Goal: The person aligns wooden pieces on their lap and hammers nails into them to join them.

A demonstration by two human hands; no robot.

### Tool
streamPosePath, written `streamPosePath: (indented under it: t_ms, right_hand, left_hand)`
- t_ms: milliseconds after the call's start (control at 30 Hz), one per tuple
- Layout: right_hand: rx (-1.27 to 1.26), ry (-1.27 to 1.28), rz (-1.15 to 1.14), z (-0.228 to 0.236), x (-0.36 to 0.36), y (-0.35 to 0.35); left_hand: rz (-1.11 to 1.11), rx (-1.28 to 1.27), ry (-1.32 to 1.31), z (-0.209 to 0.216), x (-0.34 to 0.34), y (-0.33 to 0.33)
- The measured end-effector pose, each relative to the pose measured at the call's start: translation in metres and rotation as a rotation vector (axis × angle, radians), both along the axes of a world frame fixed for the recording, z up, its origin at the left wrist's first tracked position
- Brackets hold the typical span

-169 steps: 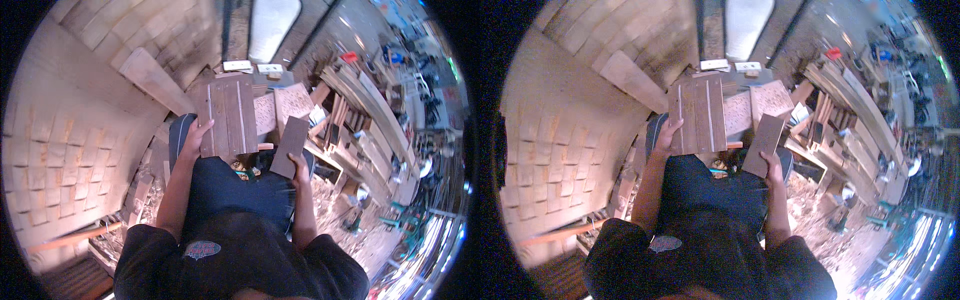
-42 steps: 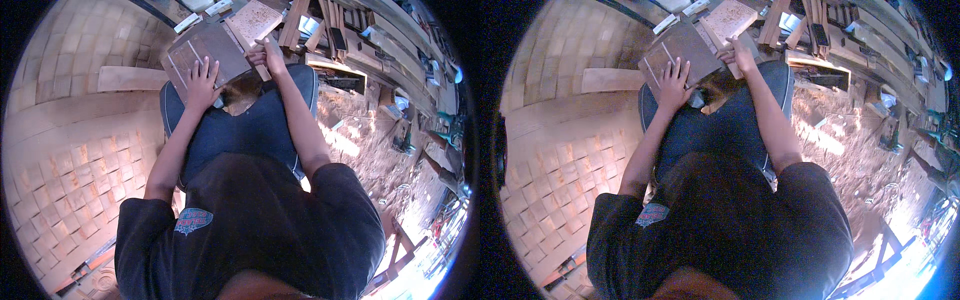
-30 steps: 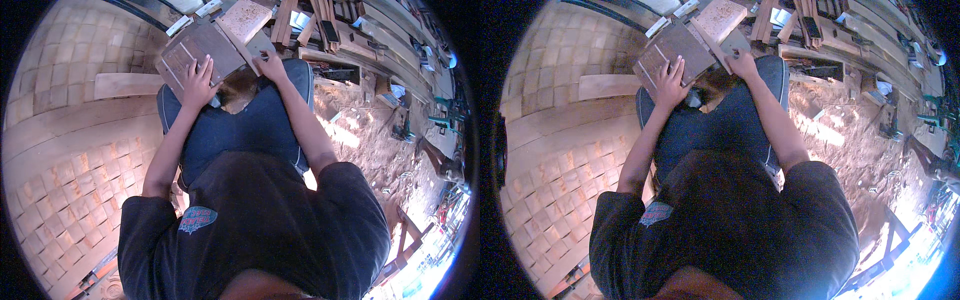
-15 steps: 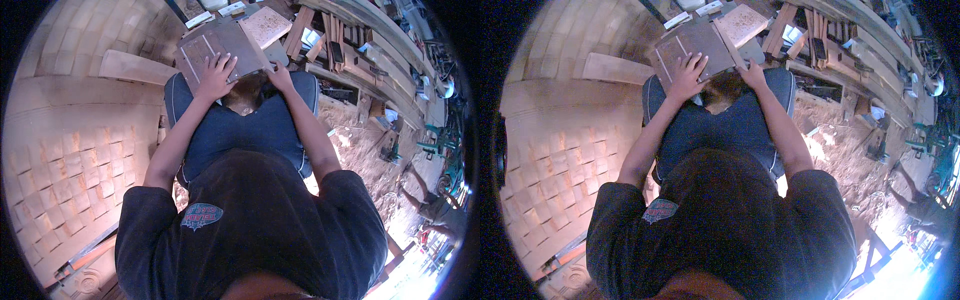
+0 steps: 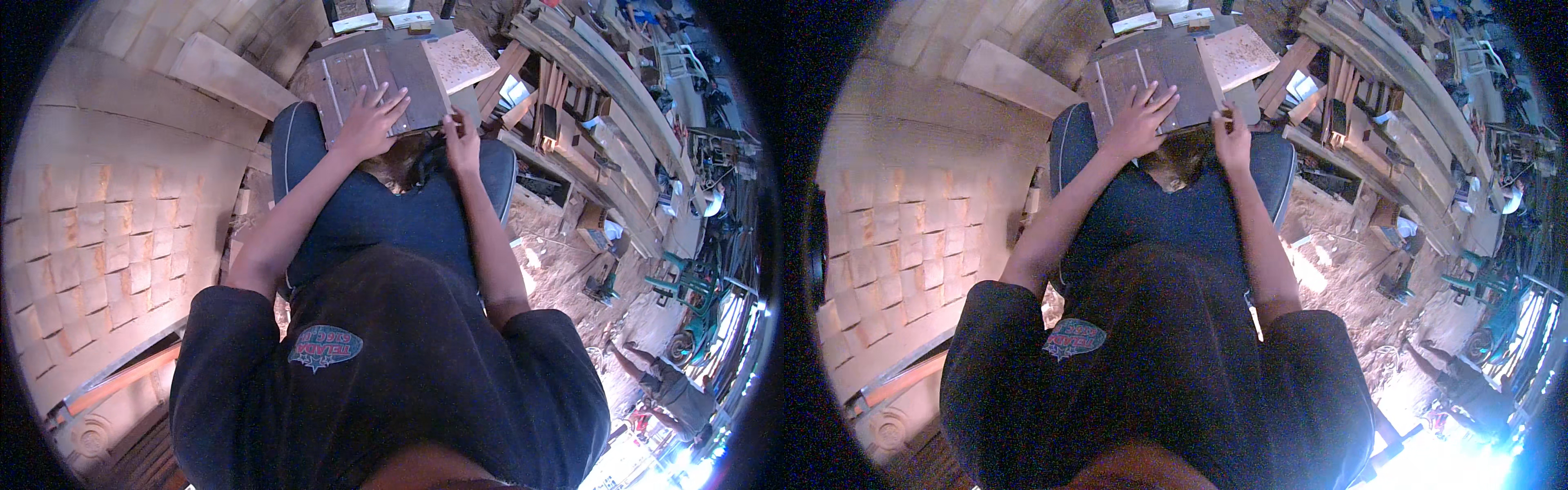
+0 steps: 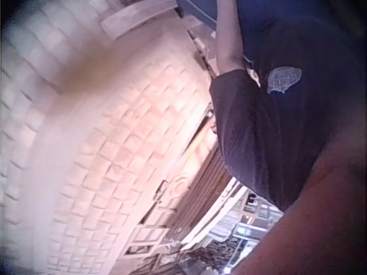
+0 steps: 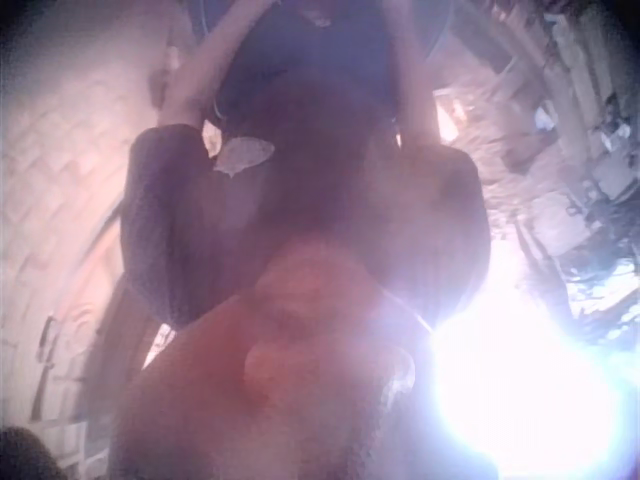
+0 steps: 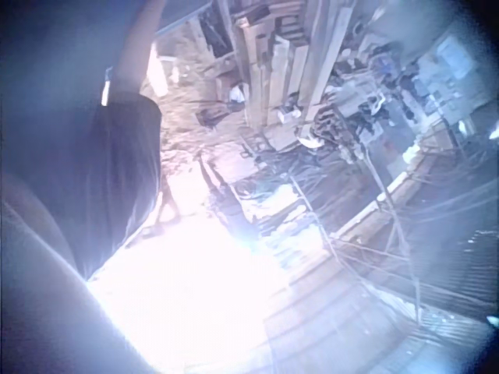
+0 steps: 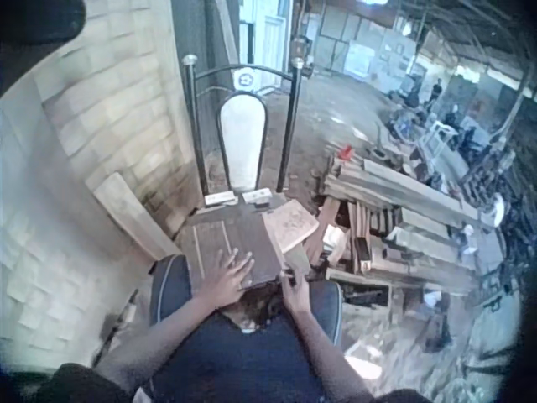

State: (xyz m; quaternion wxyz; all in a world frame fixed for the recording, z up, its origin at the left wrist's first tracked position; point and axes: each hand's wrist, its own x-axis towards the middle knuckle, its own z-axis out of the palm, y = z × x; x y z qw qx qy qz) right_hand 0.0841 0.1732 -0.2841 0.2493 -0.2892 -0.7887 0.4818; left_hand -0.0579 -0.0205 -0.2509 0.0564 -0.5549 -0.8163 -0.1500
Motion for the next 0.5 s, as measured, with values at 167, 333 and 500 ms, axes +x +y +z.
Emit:
streamPosePath:
  t_ms: [167, 333, 500]
  right_hand:
    - [-0.088, -0.039, 0.075, -0.007, -0.002, 0.006]
    - [-0.143, -0.003, 0.095, -0.015, -0.003, 0.008]
    - [-0.288, 0.065, 0.109, -0.017, 0.000, 0.011]
  left_hand:
    - [0.005, -0.004, -0.005, -0.001, 0.001, 0.002]
    - [0.012, -0.023, 0.001, -0.003, -0.002, 0.001]
    - [-0.006, 0.032, -0.015, -0.005, -0.002, 0.003]
